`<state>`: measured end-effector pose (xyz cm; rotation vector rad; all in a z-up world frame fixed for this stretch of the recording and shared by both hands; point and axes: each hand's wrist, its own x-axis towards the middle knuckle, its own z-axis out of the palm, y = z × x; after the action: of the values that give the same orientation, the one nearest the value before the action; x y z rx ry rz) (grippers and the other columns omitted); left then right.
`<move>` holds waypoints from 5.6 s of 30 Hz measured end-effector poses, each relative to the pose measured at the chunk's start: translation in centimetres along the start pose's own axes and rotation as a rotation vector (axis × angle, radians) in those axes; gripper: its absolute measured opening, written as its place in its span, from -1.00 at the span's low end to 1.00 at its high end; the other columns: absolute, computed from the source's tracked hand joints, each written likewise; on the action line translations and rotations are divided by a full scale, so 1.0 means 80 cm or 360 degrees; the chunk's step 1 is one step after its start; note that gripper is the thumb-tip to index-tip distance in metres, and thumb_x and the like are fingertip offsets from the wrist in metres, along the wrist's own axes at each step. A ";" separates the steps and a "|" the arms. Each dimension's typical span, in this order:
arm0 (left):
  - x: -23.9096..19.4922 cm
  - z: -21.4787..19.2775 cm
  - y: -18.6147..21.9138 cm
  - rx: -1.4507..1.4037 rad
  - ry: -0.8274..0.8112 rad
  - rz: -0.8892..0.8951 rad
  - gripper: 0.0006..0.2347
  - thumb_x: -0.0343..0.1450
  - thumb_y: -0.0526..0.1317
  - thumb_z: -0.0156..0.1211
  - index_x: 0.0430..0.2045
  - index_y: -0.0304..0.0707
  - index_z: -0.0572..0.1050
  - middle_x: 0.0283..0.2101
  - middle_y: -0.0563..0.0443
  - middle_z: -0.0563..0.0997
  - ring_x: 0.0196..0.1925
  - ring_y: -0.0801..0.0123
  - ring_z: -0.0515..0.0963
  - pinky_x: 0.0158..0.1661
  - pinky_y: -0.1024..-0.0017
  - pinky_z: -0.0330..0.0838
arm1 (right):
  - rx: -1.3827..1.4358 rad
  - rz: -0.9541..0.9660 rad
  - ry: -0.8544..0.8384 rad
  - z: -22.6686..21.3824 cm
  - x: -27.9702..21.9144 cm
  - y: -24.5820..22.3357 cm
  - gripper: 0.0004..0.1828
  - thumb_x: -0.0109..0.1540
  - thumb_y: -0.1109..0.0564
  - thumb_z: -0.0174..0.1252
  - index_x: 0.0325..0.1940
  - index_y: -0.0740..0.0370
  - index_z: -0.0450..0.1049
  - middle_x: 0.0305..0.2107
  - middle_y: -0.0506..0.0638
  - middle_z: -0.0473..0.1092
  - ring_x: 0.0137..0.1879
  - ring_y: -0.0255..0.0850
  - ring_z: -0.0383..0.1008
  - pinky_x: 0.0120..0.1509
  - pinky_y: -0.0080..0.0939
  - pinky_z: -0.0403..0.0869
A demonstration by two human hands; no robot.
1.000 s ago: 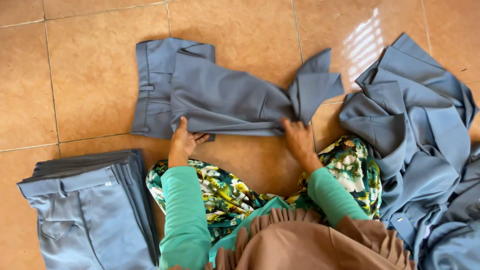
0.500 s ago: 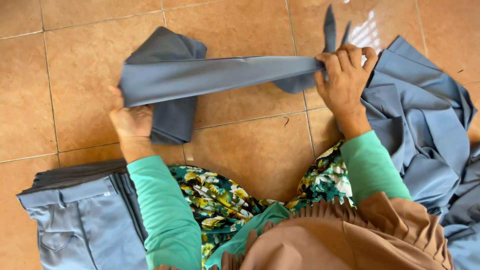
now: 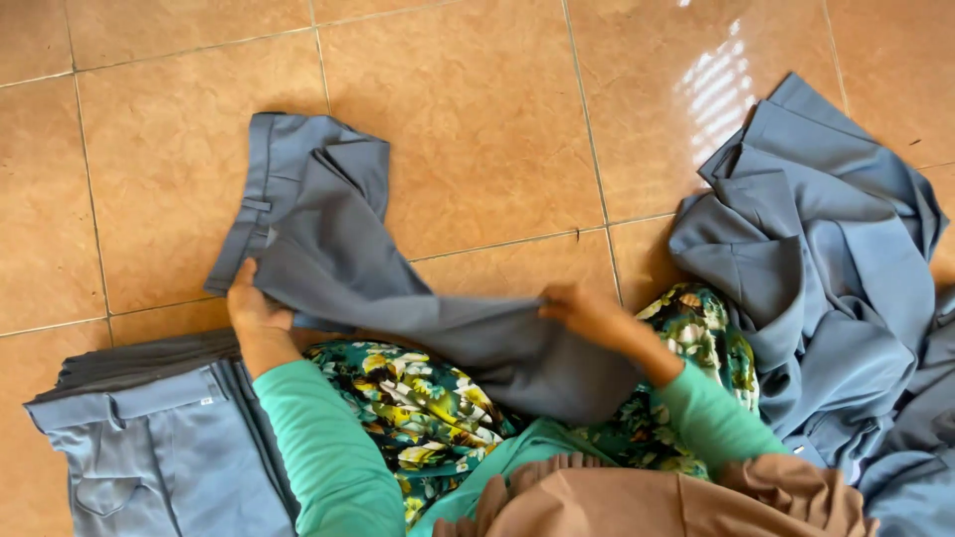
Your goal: The person sits on a tiled floor and folds several pairs of gray trousers by hand. They smooth the fabric, fold the legs together, and then fold the trousers into neat rectangles, stacking them on the floor.
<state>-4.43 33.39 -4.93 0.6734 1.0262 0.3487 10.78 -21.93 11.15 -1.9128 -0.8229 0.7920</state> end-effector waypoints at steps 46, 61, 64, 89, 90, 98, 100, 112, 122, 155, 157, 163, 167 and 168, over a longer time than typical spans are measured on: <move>-0.256 0.219 -0.303 0.0359 -0.0708 -0.0927 -0.52 0.49 0.22 0.04 0.12 -0.08 0.51 0.02 -0.16 0.66 0.07 0.15 0.67 -0.01 0.27 0.60 | 0.1747 0.0873 0.1241 -0.080 0.044 0.093 -0.58 0.14 0.22 0.36 0.06 0.19 0.46 -0.50 -0.10 0.23 -0.56 -0.29 0.32 -0.32 -0.30 0.56; -0.026 0.094 -0.169 -0.0659 -0.0281 0.0132 -0.59 0.47 -0.12 0.35 0.18 -0.22 0.45 0.23 -0.21 0.54 0.31 -0.07 0.49 0.34 -0.10 0.29 | 0.1600 0.0543 0.1098 -0.051 0.035 0.131 -0.54 0.17 0.25 0.30 0.16 0.07 0.49 -0.35 -0.14 0.45 -0.60 -0.33 0.42 -0.37 -0.25 0.68; 0.038 0.056 -0.216 -0.0225 0.0267 -0.0333 -0.54 0.45 -0.15 0.38 0.21 0.00 0.32 0.26 -0.02 0.44 0.31 0.04 0.46 0.34 -0.12 0.18 | 0.1081 0.0933 0.1212 -0.016 0.032 0.228 -0.44 0.19 0.26 0.22 0.29 0.21 0.34 -0.33 0.04 0.34 -0.67 -0.29 0.40 -0.49 -0.35 0.59; -0.108 0.178 -0.178 -0.0001 0.0396 -0.0107 -0.24 0.46 -0.05 0.35 0.41 -0.36 -0.06 0.47 -0.39 0.07 0.48 -0.29 0.11 0.34 -0.22 0.12 | 0.0528 0.0948 0.1242 -0.059 0.081 0.187 -0.40 -0.06 0.07 0.43 0.05 0.19 0.51 -0.12 0.17 0.50 0.11 0.10 0.51 0.14 0.14 0.47; -0.112 0.184 -0.177 0.0002 0.0349 -0.0170 -0.24 0.44 -0.03 0.38 0.39 -0.33 -0.02 0.43 -0.42 0.15 0.43 -0.33 0.21 0.32 -0.19 0.19 | 0.1038 0.0669 0.1387 -0.070 0.080 0.152 -0.40 -0.07 0.29 0.39 0.07 0.26 0.48 -0.15 0.11 0.48 0.08 0.01 0.50 0.15 0.04 0.43; -0.224 0.229 -0.191 0.1592 -0.0921 -0.0840 -0.26 0.40 0.33 0.10 0.09 -0.55 0.48 -0.14 -0.54 0.66 -0.13 -0.15 0.72 -0.24 0.30 0.65 | 0.0300 0.0957 0.1911 -0.173 -0.016 0.359 -0.33 -0.06 0.20 0.47 0.13 0.04 0.49 -0.14 0.08 0.49 0.06 0.01 0.45 0.11 0.02 0.42; -0.220 0.241 -0.210 0.1557 -0.1028 -0.0863 -0.33 0.40 0.22 0.24 0.05 -0.58 0.49 -0.22 -0.52 0.68 -0.22 -0.11 0.74 -0.30 0.30 0.66 | -0.0057 0.1407 0.1820 -0.199 -0.018 0.418 -0.27 -0.12 0.08 0.56 0.14 -0.12 0.55 -0.08 0.05 0.53 0.15 0.11 0.50 0.17 0.12 0.47; -0.222 0.364 -0.406 0.1744 -0.1302 0.0690 -0.55 0.46 -0.03 0.14 0.30 0.08 0.36 0.23 -0.22 0.53 0.21 0.07 0.56 0.21 0.27 0.37 | 0.0839 0.0491 0.2144 -0.343 -0.044 0.107 -0.40 -0.03 0.31 0.34 0.06 -0.12 0.49 -0.37 -0.23 0.35 -0.28 -0.41 0.42 -0.21 -0.42 0.46; -0.284 0.457 -0.378 0.1192 -0.1453 -0.0365 -0.46 0.42 0.11 0.03 0.29 -0.07 0.39 0.26 -0.15 0.50 0.26 0.22 0.49 0.19 0.39 0.32 | 0.0011 -0.0296 0.1471 -0.302 0.010 -0.034 -0.12 0.19 0.62 0.16 0.50 0.02 0.23 -0.14 -0.03 0.31 -0.11 -0.24 0.42 -0.11 -0.31 0.37; -0.160 0.310 -0.386 0.2627 -0.0148 0.1249 -0.50 0.41 -0.33 0.10 0.32 -0.09 0.28 0.00 -0.09 0.36 -0.01 0.03 0.48 -0.12 0.14 0.57 | 0.1227 0.0689 0.1516 -0.162 -0.025 -0.005 -0.44 0.17 0.05 0.37 0.26 0.07 0.46 -0.22 -0.12 0.50 -0.21 -0.33 0.55 -0.12 -0.37 0.53; -0.182 0.341 -0.415 0.2618 -0.0341 0.1131 -0.39 0.36 -0.44 0.06 0.40 -0.21 0.16 0.05 -0.18 0.38 0.00 -0.04 0.48 -0.12 0.08 0.57 | 0.1175 0.0710 0.1537 -0.180 -0.030 -0.058 -0.55 0.15 0.03 0.31 0.13 0.05 0.52 -0.30 -0.24 0.50 -0.32 -0.45 0.48 -0.28 -0.47 0.48; -0.252 0.399 -0.386 0.1579 -0.1363 0.0234 -0.45 0.45 -0.03 0.06 0.37 -0.21 0.26 0.22 -0.20 0.54 0.30 0.16 0.49 0.28 0.35 0.29 | 0.0801 0.0242 0.1404 -0.184 0.010 -0.141 -0.66 0.21 0.11 0.26 0.08 0.15 0.57 -0.28 -0.18 0.52 -0.24 -0.43 0.51 -0.14 -0.48 0.54; -0.171 0.347 -0.348 0.0692 -0.0955 -0.0046 -0.46 0.49 0.19 0.00 0.26 -0.17 0.42 0.07 -0.27 0.58 0.02 0.08 0.64 -0.09 0.35 0.56 | 0.0727 0.0142 0.0920 -0.112 0.072 -0.116 -0.57 0.24 0.19 0.27 0.20 0.24 0.43 -0.44 -0.08 0.42 -0.44 -0.38 0.37 -0.49 -0.47 0.33; -0.142 0.325 -0.335 0.0385 -0.0787 -0.0121 -0.45 0.54 0.23 -0.04 0.28 -0.16 0.41 0.12 -0.49 0.54 0.13 -0.12 0.61 0.01 0.22 0.55 | 0.0729 0.0065 0.0687 -0.084 0.086 -0.113 -0.41 0.27 0.20 0.26 0.37 0.37 0.32 -0.54 0.12 0.40 -0.59 -0.25 0.36 -0.79 -0.43 0.25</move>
<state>11.65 -2.19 -6.14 0.8822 0.6215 -0.0159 17.95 -16.06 20.56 -1.6031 -0.3041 0.5061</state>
